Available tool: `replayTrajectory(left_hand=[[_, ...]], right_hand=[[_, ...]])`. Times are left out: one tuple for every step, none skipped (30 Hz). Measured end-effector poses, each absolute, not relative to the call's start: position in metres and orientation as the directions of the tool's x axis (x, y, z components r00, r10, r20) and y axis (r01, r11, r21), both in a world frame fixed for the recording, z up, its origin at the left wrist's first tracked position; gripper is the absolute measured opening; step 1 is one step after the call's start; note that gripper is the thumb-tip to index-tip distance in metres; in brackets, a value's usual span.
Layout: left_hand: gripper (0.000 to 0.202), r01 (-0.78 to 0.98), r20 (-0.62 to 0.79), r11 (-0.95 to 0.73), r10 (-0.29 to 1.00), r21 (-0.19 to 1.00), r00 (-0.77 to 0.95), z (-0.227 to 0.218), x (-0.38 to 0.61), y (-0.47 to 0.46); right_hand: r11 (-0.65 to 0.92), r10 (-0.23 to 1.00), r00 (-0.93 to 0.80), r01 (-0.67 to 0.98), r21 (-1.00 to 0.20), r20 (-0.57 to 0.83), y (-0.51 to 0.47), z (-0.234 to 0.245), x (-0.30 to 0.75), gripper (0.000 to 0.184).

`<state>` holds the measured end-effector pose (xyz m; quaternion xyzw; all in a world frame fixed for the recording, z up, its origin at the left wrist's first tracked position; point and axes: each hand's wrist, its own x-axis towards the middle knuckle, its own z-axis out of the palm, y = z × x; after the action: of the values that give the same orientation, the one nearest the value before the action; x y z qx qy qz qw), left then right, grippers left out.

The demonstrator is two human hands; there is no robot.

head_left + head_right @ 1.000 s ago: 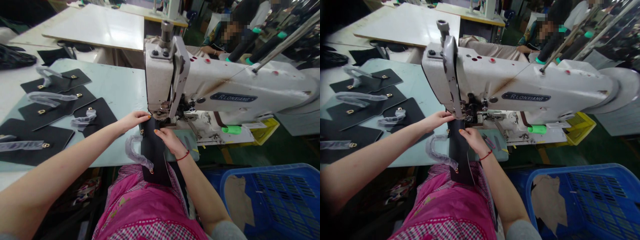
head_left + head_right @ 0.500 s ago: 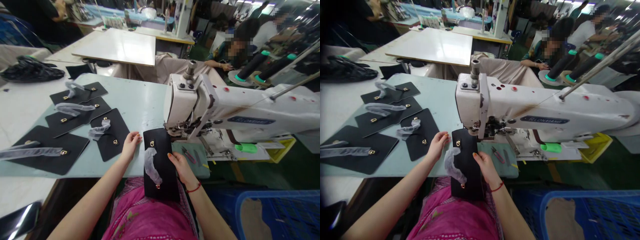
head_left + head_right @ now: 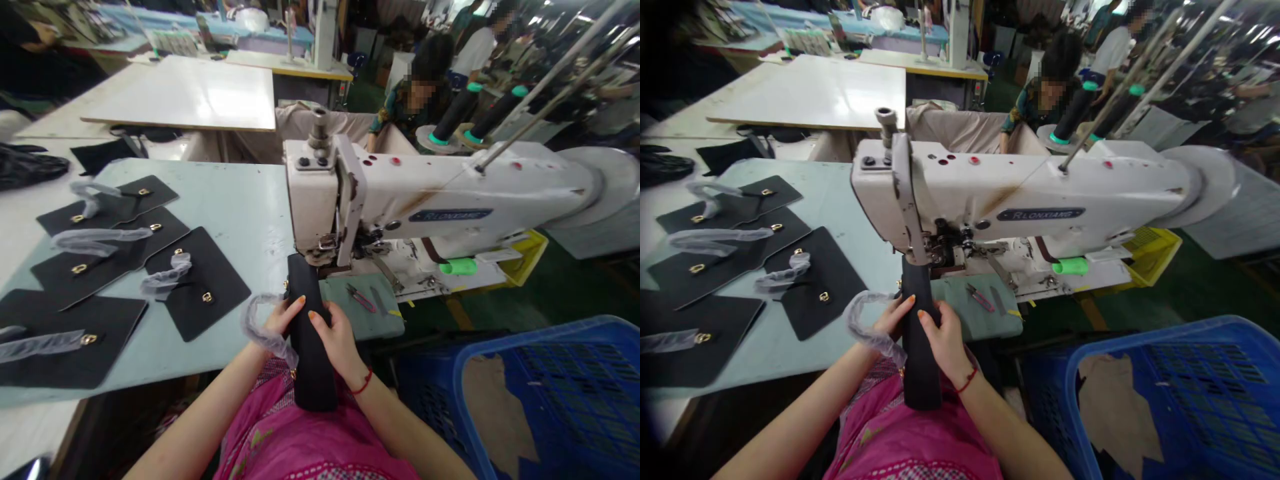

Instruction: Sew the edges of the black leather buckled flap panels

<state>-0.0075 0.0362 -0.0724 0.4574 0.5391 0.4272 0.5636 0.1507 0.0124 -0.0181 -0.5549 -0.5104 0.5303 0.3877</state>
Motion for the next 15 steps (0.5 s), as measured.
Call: replayTrajectory(left_hand=[[0.051,-0.039,-0.262,0.264,0.964,0.964,0.052,-0.073,-0.008,0.036],[0.051,-0.085,-0.308,0.310,0.951,0.947,0.039,-0.073,-0.009,0.035],[0.050,-0.116,-0.347,0.346,0.938,0.931,0.011,-0.072,-0.010,0.034],[0.050,-0.134,-0.377,0.371,0.926,0.919,-0.019,-0.071,-0.011,0.033],[0.050,-0.138,-0.396,0.387,0.917,0.912,-0.040,-0.068,-0.012,0.033],[0.050,-0.124,-0.398,0.389,0.916,0.913,-0.054,-0.065,-0.013,0.032],[0.050,-0.105,-0.391,0.383,0.918,0.918,-0.064,-0.062,-0.013,0.032],[0.049,-0.086,-0.381,0.375,0.922,0.923,-0.067,-0.059,-0.013,0.031],[0.048,-0.073,-0.373,0.368,0.925,0.927,-0.072,-0.056,-0.012,0.031],[0.046,-0.063,-0.368,0.364,0.926,0.929,-0.082,-0.053,-0.012,0.031],[0.045,-0.056,-0.367,0.364,0.926,0.930,-0.090,-0.051,-0.012,0.031],[0.044,-0.051,-0.370,0.367,0.924,0.929,-0.093,-0.049,-0.011,0.031],[0.044,-0.048,-0.377,0.374,0.922,0.926,-0.091,-0.048,-0.011,0.031],[0.044,-0.045,-0.384,0.381,0.919,0.923,-0.088,-0.047,-0.012,0.031],[0.044,-0.042,-0.392,0.390,0.916,0.920,-0.081,-0.046,-0.012,0.030]], right_hand=[[-0.150,0.984,-0.072,0.174,-0.973,-0.164,0.010,-0.018,0.151,0.031],[-0.132,0.987,-0.068,0.184,-0.974,-0.146,0.007,-0.017,0.151,0.029],[-0.123,0.988,-0.067,0.188,-0.975,-0.137,0.005,-0.017,0.152,0.028],[-0.119,0.989,-0.070,0.187,-0.975,-0.134,0.003,-0.016,0.153,0.028],[-0.118,0.988,-0.076,0.183,-0.976,-0.134,0.001,-0.016,0.154,0.027],[-0.117,0.988,-0.081,0.178,-0.977,-0.134,0.000,-0.015,0.154,0.027],[-0.116,0.988,-0.085,0.173,-0.978,-0.132,-0.001,-0.014,0.155,0.027],[-0.114,0.988,-0.088,0.169,-0.979,-0.130,-0.002,-0.013,0.155,0.027],[-0.111,0.988,-0.091,0.164,-0.980,-0.127,-0.002,-0.013,0.156,0.027],[-0.109,0.988,-0.091,0.160,-0.981,-0.124,-0.003,-0.012,0.156,0.027],[-0.107,0.988,-0.092,0.157,-0.982,-0.122,-0.003,-0.012,0.156,0.027],[-0.106,0.988,-0.095,0.156,-0.982,-0.121,-0.003,-0.013,0.157,0.027],[-0.107,0.987,-0.099,0.155,-0.982,-0.123,-0.003,-0.014,0.157,0.027],[-0.113,0.986,-0.103,0.154,-0.982,-0.129,-0.003,-0.015,0.157,0.028],[-0.123,0.985,-0.105,0.151,-0.981,-0.140,-0.002,-0.017,0.157,0.030]])
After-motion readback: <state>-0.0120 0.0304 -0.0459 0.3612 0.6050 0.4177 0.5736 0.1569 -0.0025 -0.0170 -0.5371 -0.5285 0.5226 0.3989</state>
